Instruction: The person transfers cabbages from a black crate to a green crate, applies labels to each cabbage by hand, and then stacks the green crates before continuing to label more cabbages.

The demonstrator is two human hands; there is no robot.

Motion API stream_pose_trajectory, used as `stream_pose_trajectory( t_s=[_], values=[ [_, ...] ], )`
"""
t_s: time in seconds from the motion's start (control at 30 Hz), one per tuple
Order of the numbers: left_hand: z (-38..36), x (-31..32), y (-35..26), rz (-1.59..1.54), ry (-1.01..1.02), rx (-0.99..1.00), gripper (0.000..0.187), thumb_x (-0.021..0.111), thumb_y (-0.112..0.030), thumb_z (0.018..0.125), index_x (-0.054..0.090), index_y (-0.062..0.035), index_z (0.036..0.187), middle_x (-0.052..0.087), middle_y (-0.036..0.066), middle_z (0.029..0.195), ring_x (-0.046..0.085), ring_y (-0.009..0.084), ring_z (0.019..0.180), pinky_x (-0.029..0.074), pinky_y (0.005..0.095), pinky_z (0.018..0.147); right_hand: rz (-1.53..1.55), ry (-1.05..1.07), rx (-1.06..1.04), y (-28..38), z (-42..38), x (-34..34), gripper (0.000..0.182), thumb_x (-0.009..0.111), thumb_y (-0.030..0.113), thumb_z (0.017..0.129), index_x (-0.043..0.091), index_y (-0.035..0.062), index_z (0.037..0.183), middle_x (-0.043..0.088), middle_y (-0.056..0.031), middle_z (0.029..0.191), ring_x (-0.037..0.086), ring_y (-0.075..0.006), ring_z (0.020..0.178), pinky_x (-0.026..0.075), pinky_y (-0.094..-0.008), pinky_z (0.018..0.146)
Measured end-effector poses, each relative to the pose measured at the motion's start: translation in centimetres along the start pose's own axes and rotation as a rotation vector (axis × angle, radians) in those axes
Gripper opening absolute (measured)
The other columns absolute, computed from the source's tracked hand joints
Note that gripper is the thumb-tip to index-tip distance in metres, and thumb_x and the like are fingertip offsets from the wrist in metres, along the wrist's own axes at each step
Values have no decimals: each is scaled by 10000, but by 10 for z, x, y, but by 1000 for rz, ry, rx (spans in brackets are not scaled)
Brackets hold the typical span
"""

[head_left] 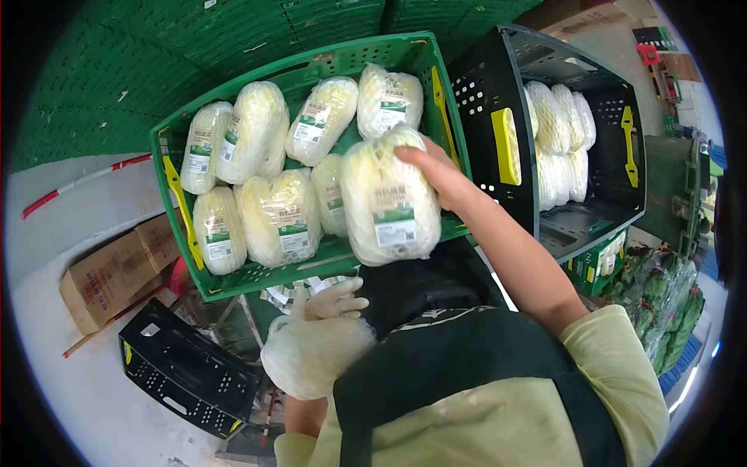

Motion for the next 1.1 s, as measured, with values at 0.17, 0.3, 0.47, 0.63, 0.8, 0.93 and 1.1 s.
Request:
stream_pose_trajectory(
  t_s=[0.17,0.3,0.47,0.63,0.8,0.93,1.1],
  values=[
    [-25,14,-15,665,-93,396,394,416,-406,979,609,-64,1014,670,110,938,609,244,995,379,539,1031,-180,-5,-22,-56,61,6,641,653,362,873,442,-16,1346,599,-171,1222,575,-249,1137,463,-354,961],
    [-1,-65,12,388,58,257,345,470,-349,967,582,-38,1065,639,118,1012,580,268,1033,411,496,1000,-417,-25,-1,-78,95,-8,662,646,407,876,462,-13,1354,593,-161,1254,568,-244,1145,440,-354,981],
    [26,-58,10,-150,113,158,497,377,-451,992,493,-46,1256,600,124,1167,558,298,1100,425,463,1003,-1099,-288,-703,2,27,22,602,702,315,824,513,-56,1259,552,-267,1230,507,-404,1165,399,-442,1019],
    [52,9,-20,10,-278,156,645,279,-543,1009,342,-84,1458,443,111,1445,427,284,1329,364,434,1094,-600,386,-87,-47,-70,83,872,669,417,877,194,27,1496,451,-215,1367,402,-272,1316,285,-355,1124],
    [94,86,-14,458,-14,-4,645,333,-497,1021,236,-88,1511,315,103,1528,409,250,1345,357,421,1092,-303,-71,-132,-5,-57,-1,900,781,269,747,280,-27,1434,513,-184,1305,501,-254,1219,410,-370,1036],
    [109,109,-56,1489,-130,673,645,503,-380,953,310,-63,1481,307,152,1528,301,330,1391,314,515,1089,-663,-496,-128,12,-47,-53,930,750,365,747,264,-15,1443,533,-236,1294,542,-315,1202,426,-381,1025],
    [155,79,-45,2257,-474,861,805,613,-437,823,320,-78,1482,278,206,1530,225,472,1387,211,630,1091,-853,-535,179,-49,2,-82,1007,722,492,720,237,-2,1451,475,-257,1360,509,-388,1232,420,-416,1025]
  ],
)
Point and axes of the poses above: each hand's wrist, its own z-axis towards the middle knuckle, its own x-axis out of the palm, y = z × x, the point moved 8 cm from there along z, towards the middle knuckle
